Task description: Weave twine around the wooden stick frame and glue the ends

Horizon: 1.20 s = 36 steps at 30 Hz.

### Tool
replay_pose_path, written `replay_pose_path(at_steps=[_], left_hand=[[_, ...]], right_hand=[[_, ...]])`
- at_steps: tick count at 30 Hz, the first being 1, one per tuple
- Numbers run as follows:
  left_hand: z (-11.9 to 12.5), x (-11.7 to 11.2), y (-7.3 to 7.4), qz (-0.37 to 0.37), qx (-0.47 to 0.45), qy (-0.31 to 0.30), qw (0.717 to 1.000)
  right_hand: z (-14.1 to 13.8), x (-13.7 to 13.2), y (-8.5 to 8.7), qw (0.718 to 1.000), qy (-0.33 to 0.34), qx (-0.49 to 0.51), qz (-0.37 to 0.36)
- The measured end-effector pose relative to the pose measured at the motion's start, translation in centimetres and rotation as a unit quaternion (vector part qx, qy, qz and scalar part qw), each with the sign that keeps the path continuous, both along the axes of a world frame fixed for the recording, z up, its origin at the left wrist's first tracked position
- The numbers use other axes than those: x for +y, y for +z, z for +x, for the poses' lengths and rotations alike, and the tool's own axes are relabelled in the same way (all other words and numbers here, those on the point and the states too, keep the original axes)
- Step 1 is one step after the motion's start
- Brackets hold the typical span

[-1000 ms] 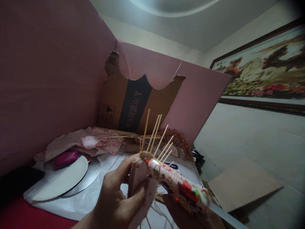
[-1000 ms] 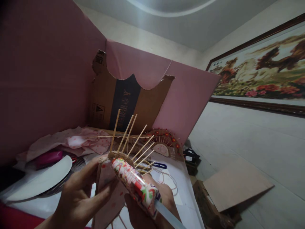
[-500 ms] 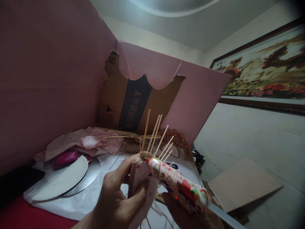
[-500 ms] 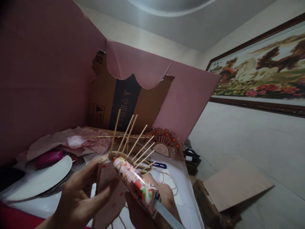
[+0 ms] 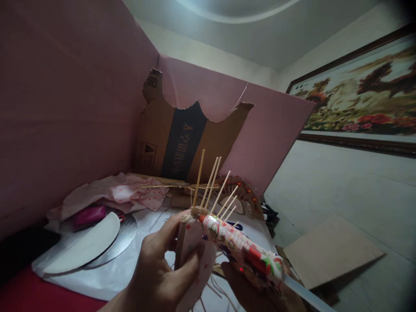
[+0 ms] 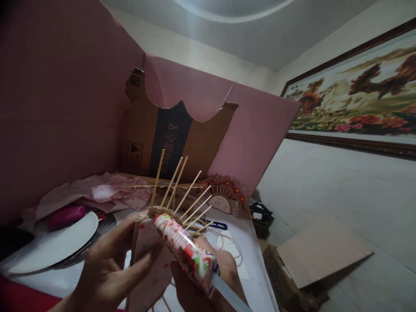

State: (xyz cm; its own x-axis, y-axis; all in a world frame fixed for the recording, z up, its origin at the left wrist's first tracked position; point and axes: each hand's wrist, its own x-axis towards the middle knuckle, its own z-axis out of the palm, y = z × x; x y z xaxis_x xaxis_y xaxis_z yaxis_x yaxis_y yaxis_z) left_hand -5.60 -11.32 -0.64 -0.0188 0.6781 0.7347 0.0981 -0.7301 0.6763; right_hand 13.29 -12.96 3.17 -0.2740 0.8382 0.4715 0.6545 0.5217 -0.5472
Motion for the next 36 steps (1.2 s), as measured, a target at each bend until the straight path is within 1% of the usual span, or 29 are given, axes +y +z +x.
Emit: replay_pose_path(at_steps=[2,5,8,10,12,14,15,17,19,22,26,29,31,33,36], left_hand=[[0.1,0.0,0.1,-0.026,-0.024,-0.019,0.999],[0.4,-0.3,0.2,-0.090,-0.068,-0.047,0.992],[0.7,-0.7,0.5,-0.161,-0.108,-0.051,0.980],[0.9,-0.9,0.6,-0.192,-0.123,-0.056,0.972],[1.0,-1.0,0.7,-0.204,-0.132,-0.061,0.968],[1.0,-1.0,0.7,-0.214,-0.140,-0.064,0.965],[1.0,-0.9,0.8,-0.224,-0.145,-0.065,0.962],[0.9,-0.9,0.8,-0.252,-0.152,-0.070,0.953],[0.9,-0.8,0.9,-0.276,-0.158,-0.084,0.944],[0.8,-0.7,1.0,-0.279,-0.168,-0.094,0.941],[0.6,-0.6,0.8,-0.250,-0.145,-0.075,0.954],[0.4,-0.3,0.5,-0.243,-0.103,-0.084,0.961],[0.3,-0.2,0.3,-0.244,-0.082,-0.088,0.962],[0.2,-0.1,0.2,-0.242,-0.075,-0.083,0.964],[0.2,-0.1,0.1,-0.236,-0.072,-0.074,0.966]], right_hand=[[0.0,-0.1,-0.1,1.000,-0.002,0.018,-0.008],[-0.2,-0.4,0.0,0.997,-0.018,0.066,-0.036],[-0.3,-0.7,0.4,0.993,-0.045,0.094,-0.054],[-0.4,-0.8,0.8,0.988,-0.044,0.111,-0.100],[-0.4,-0.7,1.2,0.971,-0.021,0.151,-0.184],[-0.3,-0.5,1.7,0.942,0.019,0.206,-0.265],[-0.2,-0.4,2.0,0.928,0.037,0.232,-0.289],[-0.2,-0.3,2.4,0.907,0.065,0.273,-0.314],[-0.3,-0.2,2.8,0.900,0.079,0.290,-0.315],[-0.5,0.0,3.3,0.908,0.093,0.262,-0.314],[-0.6,0.5,3.9,0.918,0.118,0.201,-0.322],[-0.2,0.8,4.1,0.925,0.106,0.186,-0.313],[0.1,1.0,4.1,0.927,0.113,0.182,-0.309],[0.4,1.1,4.1,0.925,0.133,0.167,-0.313],[0.4,1.2,4.6,0.926,0.141,0.139,-0.321]])
